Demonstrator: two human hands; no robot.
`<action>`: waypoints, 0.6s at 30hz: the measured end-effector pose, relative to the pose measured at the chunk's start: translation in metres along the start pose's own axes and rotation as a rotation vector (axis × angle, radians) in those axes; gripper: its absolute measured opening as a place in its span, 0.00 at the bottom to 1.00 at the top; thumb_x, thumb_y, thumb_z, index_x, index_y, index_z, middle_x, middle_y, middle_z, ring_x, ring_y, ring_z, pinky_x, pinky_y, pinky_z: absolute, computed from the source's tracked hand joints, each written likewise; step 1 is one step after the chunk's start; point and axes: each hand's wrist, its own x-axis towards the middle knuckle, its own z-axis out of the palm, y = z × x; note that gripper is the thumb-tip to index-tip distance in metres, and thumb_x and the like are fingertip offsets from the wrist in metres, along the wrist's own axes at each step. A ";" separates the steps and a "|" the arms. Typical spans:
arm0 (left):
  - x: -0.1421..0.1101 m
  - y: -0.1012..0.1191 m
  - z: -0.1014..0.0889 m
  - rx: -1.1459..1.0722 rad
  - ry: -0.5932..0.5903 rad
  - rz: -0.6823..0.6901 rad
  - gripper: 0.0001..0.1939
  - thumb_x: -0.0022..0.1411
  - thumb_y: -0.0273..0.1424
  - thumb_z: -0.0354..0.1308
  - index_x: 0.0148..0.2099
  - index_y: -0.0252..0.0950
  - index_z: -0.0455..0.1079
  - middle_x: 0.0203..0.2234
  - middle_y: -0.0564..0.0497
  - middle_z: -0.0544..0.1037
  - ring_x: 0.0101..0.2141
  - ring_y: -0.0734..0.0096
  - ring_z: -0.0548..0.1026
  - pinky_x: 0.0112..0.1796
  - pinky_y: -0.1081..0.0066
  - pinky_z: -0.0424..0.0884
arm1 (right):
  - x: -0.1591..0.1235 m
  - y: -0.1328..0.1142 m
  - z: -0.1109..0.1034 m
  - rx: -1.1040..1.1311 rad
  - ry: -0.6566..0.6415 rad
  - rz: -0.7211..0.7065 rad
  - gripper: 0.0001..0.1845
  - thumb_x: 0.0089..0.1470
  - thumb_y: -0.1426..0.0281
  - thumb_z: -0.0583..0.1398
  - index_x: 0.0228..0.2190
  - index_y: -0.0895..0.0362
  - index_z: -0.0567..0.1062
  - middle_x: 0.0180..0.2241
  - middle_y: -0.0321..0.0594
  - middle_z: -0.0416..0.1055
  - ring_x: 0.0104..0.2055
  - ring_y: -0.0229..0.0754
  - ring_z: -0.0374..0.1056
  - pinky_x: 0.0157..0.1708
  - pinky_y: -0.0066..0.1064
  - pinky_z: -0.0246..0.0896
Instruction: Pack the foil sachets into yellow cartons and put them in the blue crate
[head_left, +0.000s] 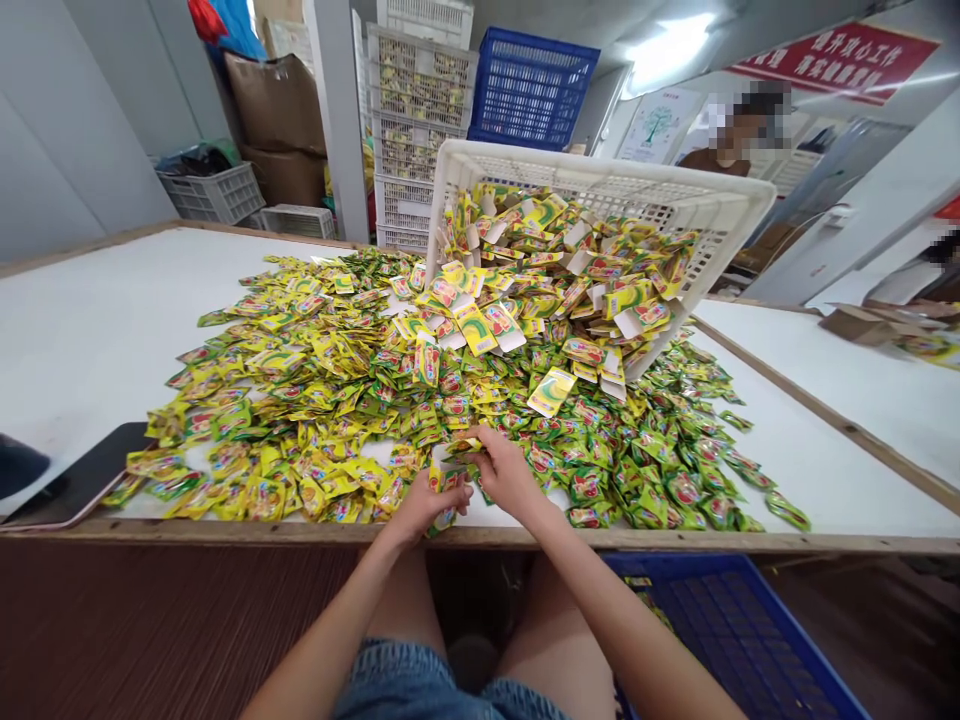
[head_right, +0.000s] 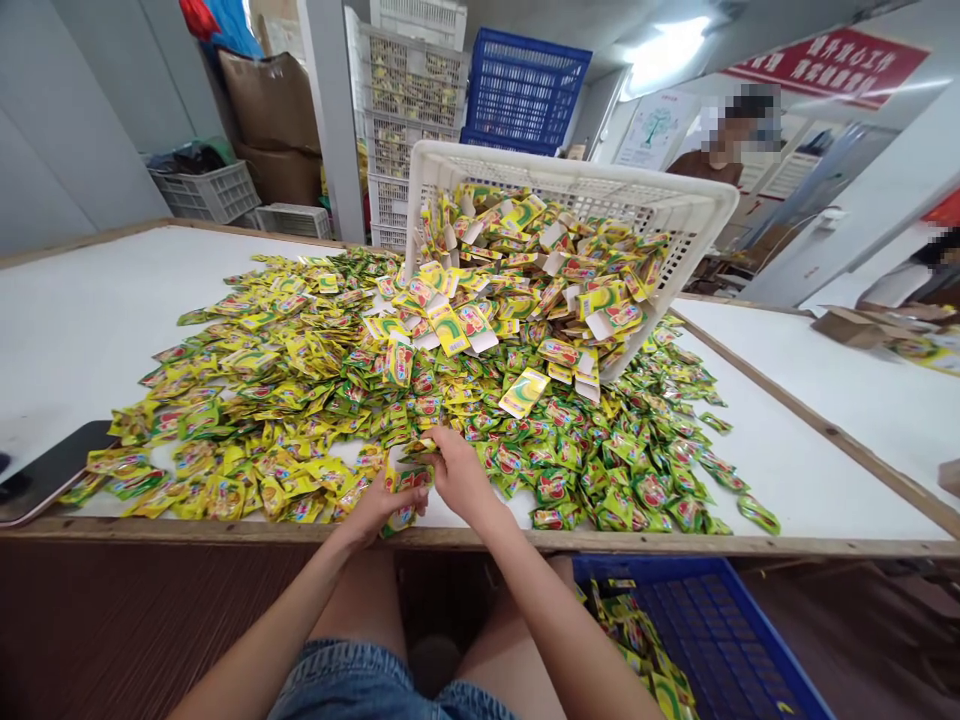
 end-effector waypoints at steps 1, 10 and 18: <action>0.000 0.000 0.000 0.008 -0.007 0.003 0.18 0.47 0.36 0.63 0.34 0.27 0.63 0.19 0.50 0.68 0.21 0.74 0.67 0.26 0.71 0.65 | 0.002 0.000 -0.003 -0.041 -0.044 -0.030 0.13 0.49 0.81 0.52 0.37 0.59 0.67 0.36 0.41 0.67 0.40 0.40 0.62 0.40 0.29 0.54; -0.001 0.000 -0.002 0.043 -0.019 0.027 0.13 0.49 0.33 0.61 0.31 0.28 0.65 0.20 0.48 0.70 0.23 0.72 0.69 0.29 0.71 0.65 | 0.016 -0.023 -0.009 -0.330 -0.219 -0.085 0.03 0.49 0.77 0.56 0.30 0.60 0.66 0.33 0.42 0.64 0.38 0.40 0.58 0.36 0.29 0.52; -0.005 0.000 0.000 0.033 0.021 0.056 0.10 0.49 0.30 0.60 0.30 0.28 0.65 0.20 0.49 0.72 0.24 0.72 0.70 0.31 0.71 0.66 | 0.018 -0.031 -0.005 -0.155 -0.265 -0.075 0.07 0.48 0.79 0.58 0.32 0.59 0.67 0.33 0.38 0.64 0.36 0.36 0.59 0.35 0.26 0.52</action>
